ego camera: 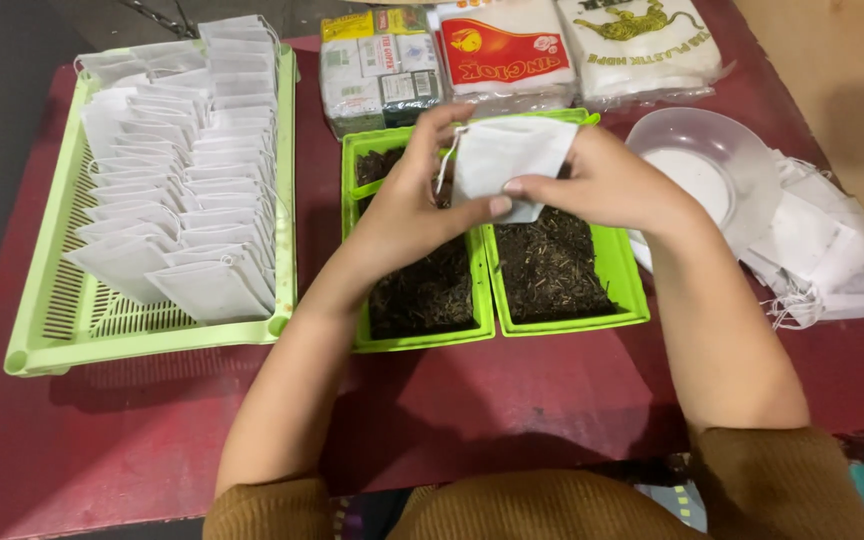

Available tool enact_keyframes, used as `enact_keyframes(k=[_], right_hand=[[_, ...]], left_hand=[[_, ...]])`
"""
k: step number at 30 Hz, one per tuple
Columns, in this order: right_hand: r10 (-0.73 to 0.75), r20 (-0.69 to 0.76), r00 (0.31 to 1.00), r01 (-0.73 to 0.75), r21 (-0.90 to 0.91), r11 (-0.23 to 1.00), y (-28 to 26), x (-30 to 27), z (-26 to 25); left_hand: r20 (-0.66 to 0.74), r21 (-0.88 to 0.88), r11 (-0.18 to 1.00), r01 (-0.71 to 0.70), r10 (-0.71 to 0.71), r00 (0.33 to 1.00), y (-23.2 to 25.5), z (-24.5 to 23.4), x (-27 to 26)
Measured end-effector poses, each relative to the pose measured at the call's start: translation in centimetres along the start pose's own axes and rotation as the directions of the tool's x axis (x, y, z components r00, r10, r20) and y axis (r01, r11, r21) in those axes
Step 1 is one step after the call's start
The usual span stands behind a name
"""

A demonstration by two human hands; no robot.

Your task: The person scoops loose tea leaves from a container using a spoon and fills white tea bags before placing them in a basket.

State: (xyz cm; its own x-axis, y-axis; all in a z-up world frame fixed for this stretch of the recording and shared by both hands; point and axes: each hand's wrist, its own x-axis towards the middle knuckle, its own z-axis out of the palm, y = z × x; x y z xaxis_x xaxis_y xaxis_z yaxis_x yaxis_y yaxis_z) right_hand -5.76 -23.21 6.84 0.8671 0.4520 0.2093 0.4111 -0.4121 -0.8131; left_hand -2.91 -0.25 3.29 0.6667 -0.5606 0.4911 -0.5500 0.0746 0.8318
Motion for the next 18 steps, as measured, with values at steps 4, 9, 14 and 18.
enact_keyframes(k=[4, 9, 14, 18], right_hand=[[-0.058, -0.102, 0.993, 0.064, 0.057, 0.996, 2.2, -1.1, -1.3], [-0.008, -0.067, 0.998, 0.015, 0.099, 0.995, 3.3, -2.2, -3.0], [0.065, -0.139, 0.988, -0.051, 0.100, 0.994, 4.7, -2.6, -4.9], [0.234, -0.149, 0.961, -0.233, 0.021, 0.972, 4.1, -3.6, -6.4]], left_hand=[[0.082, -0.189, 0.969, 0.160, -0.147, 0.986, -3.0, 1.7, 0.4], [0.077, -0.167, 0.982, 0.093, -0.082, 0.994, -4.6, 3.7, 3.0], [0.151, -0.089, 0.955, 0.282, -0.267, 0.952, -5.4, 5.5, 5.6], [0.152, -0.245, 0.967, 0.066, -0.029, 0.988, -9.7, 7.4, 8.2]])
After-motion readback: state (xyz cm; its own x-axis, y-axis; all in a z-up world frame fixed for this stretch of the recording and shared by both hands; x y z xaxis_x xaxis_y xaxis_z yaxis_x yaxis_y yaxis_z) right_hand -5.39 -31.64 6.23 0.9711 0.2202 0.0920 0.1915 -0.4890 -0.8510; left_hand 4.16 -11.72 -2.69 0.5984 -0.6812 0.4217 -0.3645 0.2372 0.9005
